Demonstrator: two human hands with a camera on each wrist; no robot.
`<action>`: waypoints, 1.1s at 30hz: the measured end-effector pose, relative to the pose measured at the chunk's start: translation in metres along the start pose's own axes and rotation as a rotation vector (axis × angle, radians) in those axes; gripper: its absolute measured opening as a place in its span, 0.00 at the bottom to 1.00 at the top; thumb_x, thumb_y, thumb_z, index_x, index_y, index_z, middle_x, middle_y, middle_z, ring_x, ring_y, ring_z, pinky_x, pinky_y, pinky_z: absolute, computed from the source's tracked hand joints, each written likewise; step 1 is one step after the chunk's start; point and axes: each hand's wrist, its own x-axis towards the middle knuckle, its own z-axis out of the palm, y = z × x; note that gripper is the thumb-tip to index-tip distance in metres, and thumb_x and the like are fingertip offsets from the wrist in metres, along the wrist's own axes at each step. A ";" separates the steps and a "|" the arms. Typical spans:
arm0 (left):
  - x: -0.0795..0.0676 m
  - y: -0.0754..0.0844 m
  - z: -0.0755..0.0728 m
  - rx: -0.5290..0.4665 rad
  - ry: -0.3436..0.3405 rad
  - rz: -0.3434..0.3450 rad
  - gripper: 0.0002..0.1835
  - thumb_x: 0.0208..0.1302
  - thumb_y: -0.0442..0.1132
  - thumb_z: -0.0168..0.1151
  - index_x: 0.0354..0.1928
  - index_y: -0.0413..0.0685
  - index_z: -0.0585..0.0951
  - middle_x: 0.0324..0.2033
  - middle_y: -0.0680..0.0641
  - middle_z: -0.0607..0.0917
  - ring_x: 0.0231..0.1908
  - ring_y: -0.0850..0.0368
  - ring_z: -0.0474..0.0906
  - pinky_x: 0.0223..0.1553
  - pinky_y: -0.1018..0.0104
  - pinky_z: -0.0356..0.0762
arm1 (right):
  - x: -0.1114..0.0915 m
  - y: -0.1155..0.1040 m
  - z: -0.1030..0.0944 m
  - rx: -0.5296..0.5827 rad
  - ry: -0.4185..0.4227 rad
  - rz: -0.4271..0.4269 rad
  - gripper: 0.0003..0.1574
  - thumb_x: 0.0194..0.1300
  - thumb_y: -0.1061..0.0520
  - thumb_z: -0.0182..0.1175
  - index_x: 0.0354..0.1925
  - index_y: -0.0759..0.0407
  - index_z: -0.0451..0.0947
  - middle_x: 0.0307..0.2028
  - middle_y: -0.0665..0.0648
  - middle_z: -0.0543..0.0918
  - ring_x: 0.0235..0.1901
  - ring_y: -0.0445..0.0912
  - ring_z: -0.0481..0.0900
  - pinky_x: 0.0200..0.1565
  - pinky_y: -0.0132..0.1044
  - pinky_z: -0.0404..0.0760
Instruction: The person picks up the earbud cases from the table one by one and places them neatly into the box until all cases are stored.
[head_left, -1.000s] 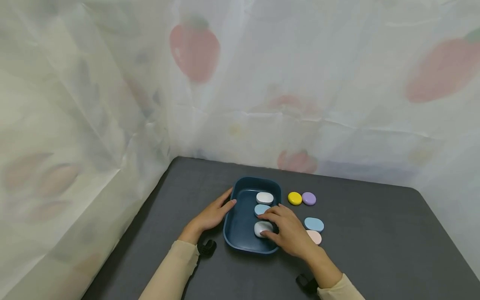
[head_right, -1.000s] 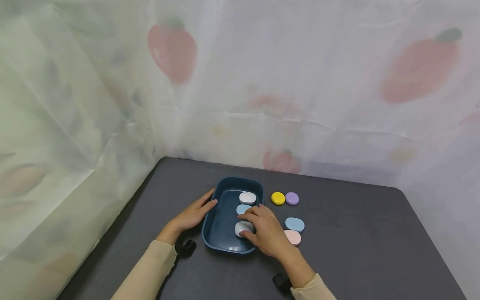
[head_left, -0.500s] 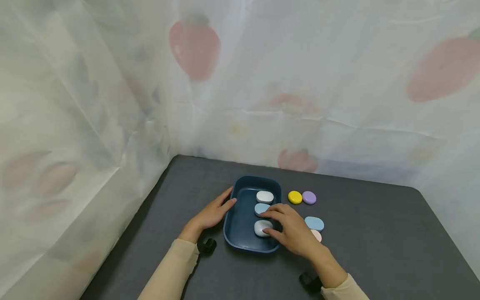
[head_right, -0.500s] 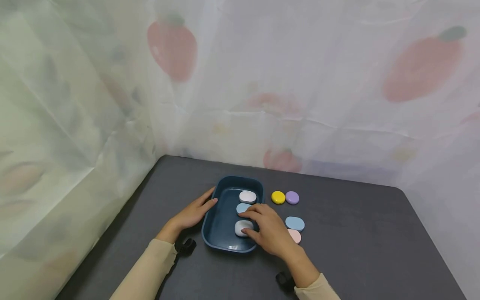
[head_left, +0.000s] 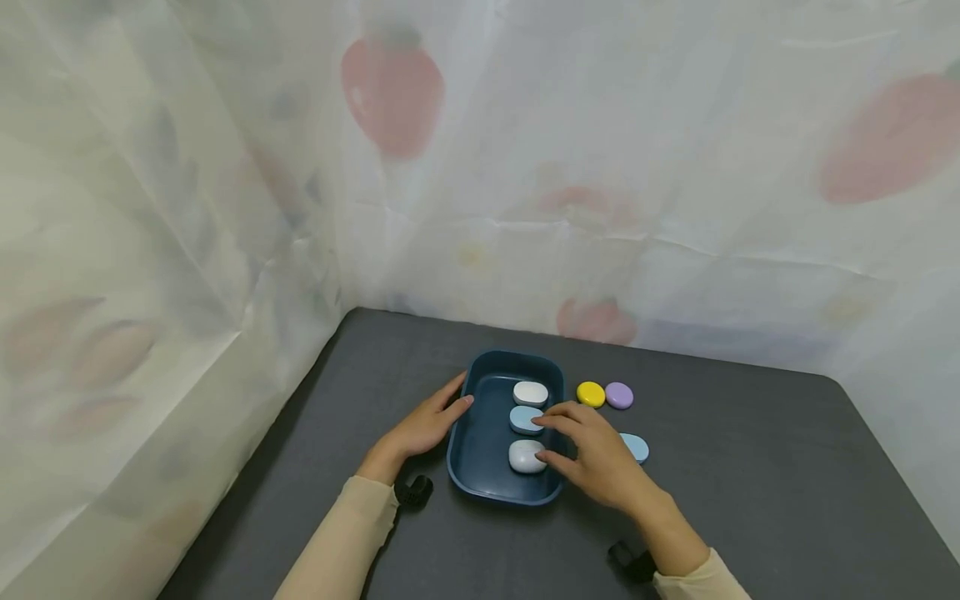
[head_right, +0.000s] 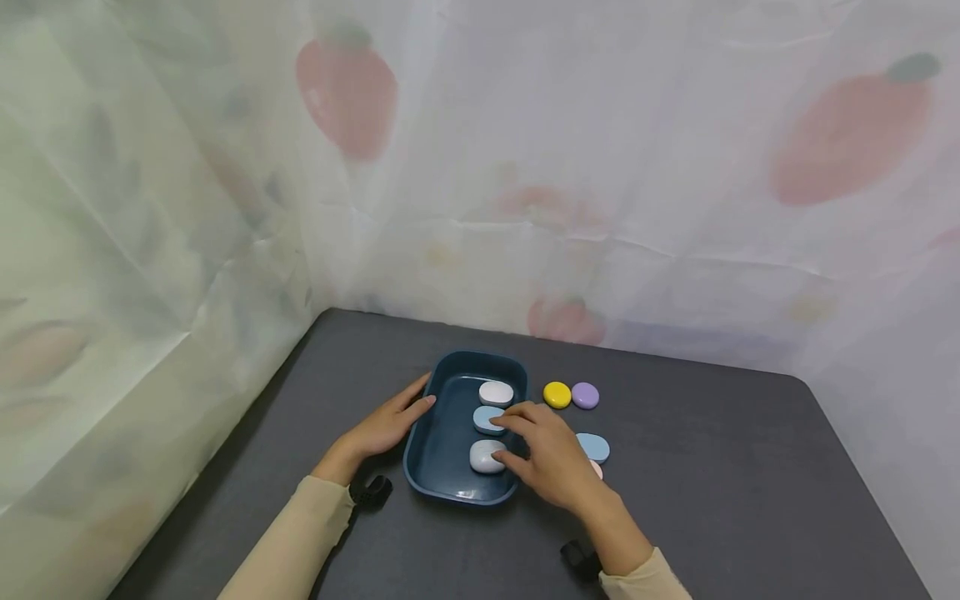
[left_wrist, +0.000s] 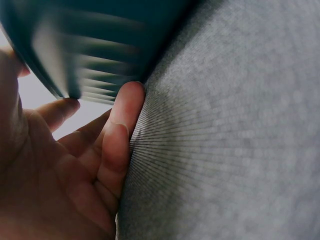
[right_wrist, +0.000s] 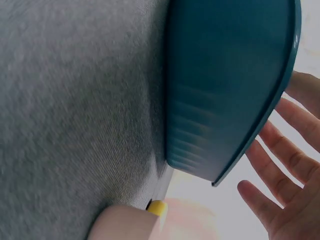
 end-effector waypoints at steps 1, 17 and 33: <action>0.000 0.000 0.000 0.000 0.001 0.002 0.35 0.78 0.68 0.45 0.82 0.77 0.51 0.82 0.57 0.55 0.82 0.48 0.50 0.78 0.37 0.53 | 0.000 0.000 -0.001 0.003 -0.002 0.006 0.30 0.59 0.46 0.78 0.59 0.49 0.85 0.56 0.48 0.83 0.55 0.45 0.80 0.54 0.46 0.84; 0.000 0.000 0.000 0.008 0.005 -0.002 0.35 0.79 0.68 0.45 0.82 0.75 0.52 0.82 0.55 0.56 0.81 0.47 0.51 0.78 0.36 0.53 | -0.001 0.003 -0.021 0.013 -0.017 0.080 0.31 0.60 0.46 0.78 0.61 0.46 0.84 0.57 0.46 0.82 0.57 0.45 0.80 0.54 0.47 0.84; 0.000 -0.001 0.000 0.000 0.002 -0.013 0.36 0.78 0.68 0.45 0.82 0.75 0.52 0.82 0.55 0.56 0.81 0.47 0.52 0.78 0.37 0.54 | -0.008 0.017 -0.033 -0.025 0.008 0.125 0.31 0.63 0.49 0.75 0.63 0.50 0.81 0.57 0.51 0.84 0.56 0.49 0.81 0.54 0.53 0.84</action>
